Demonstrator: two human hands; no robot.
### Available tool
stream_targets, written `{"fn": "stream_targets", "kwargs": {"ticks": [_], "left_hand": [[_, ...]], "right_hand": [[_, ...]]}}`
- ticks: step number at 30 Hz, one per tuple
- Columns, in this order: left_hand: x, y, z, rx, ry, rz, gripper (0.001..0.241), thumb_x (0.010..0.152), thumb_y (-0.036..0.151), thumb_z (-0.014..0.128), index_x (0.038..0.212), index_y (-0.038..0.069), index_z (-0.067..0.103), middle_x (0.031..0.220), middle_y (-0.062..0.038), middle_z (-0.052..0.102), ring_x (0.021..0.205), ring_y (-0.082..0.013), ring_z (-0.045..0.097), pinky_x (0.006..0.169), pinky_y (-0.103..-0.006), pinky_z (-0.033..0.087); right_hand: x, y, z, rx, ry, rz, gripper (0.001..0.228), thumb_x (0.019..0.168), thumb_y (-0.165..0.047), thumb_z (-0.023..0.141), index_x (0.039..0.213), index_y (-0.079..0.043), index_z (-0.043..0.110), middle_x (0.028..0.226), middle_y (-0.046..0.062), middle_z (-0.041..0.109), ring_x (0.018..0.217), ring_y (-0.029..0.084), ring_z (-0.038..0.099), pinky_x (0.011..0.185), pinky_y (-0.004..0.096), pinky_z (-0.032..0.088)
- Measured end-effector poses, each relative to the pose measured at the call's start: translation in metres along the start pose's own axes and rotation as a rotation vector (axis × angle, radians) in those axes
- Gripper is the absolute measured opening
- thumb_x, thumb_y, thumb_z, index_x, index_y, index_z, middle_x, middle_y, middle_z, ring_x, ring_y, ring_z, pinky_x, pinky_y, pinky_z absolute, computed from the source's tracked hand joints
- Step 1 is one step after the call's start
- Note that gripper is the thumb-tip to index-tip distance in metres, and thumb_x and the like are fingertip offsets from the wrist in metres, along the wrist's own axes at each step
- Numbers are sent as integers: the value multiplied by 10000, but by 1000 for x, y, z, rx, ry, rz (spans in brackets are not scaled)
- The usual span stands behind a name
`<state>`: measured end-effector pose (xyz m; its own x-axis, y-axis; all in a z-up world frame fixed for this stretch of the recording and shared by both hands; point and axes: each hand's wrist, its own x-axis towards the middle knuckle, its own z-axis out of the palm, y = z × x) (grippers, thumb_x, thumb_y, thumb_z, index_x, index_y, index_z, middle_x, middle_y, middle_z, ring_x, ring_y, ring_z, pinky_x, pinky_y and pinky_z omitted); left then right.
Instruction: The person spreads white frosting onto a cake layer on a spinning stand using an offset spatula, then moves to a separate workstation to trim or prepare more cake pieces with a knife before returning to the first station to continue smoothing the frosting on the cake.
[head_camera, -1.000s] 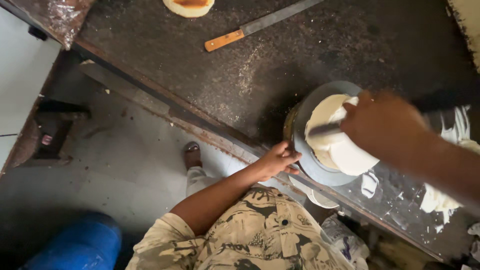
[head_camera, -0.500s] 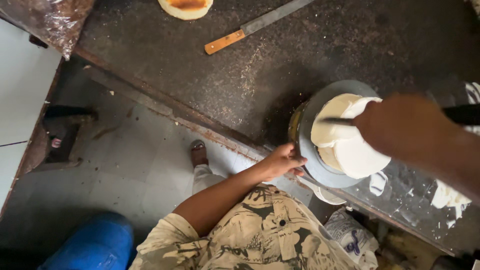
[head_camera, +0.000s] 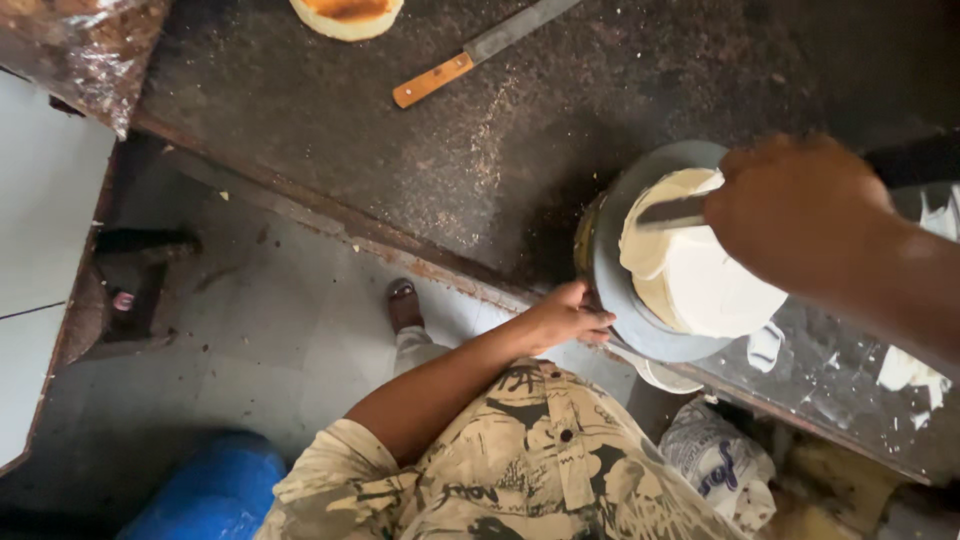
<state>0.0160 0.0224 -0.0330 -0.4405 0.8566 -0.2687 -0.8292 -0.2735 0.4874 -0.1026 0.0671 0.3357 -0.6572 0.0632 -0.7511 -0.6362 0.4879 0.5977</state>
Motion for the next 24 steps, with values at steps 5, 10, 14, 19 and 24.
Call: {"fn": "stream_targets", "kwargs": {"ticks": [5,10,14,19,24], "left_hand": [[4,15,-5,56,31,71,468,935,54,694,1344,-36,485,1287,-165,620,1164,-283,650,972,-429,615],[-9,18,8,53,-37,68,457,936,30,687,1342,-36,490,1266,-187,605,1159,-298,646,995,-434,607],[-13,51,11,215,95,-20,413,954,97,683,1312,-38,527,1282,-192,638,1152,-305,680,955,-400,571],[-32,60,29,455,153,-294,400,940,115,684,1246,-56,492,1133,-223,697,1062,-299,735,901,-367,581],[-23,23,14,172,-83,-84,338,957,14,670,1236,-117,529,1164,-229,689,1029,-281,732,917,-372,611]], "right_hand": [[-22,-9,-5,63,-104,-186,173,923,-171,687,1087,-122,715,1158,67,652,1114,222,651,818,357,625],[-13,0,-4,43,-128,-52,219,890,-203,714,1101,-148,714,1133,83,669,1035,238,703,798,342,621],[-23,-11,9,34,-58,-164,162,929,-188,671,1057,-132,753,1109,57,691,1076,202,696,783,308,604],[35,33,23,258,-232,135,284,962,-233,686,1241,-219,736,1106,45,803,1000,236,788,798,395,661],[48,25,101,455,-222,370,224,967,-221,666,1174,-175,740,1054,78,790,948,258,776,768,410,642]]}}
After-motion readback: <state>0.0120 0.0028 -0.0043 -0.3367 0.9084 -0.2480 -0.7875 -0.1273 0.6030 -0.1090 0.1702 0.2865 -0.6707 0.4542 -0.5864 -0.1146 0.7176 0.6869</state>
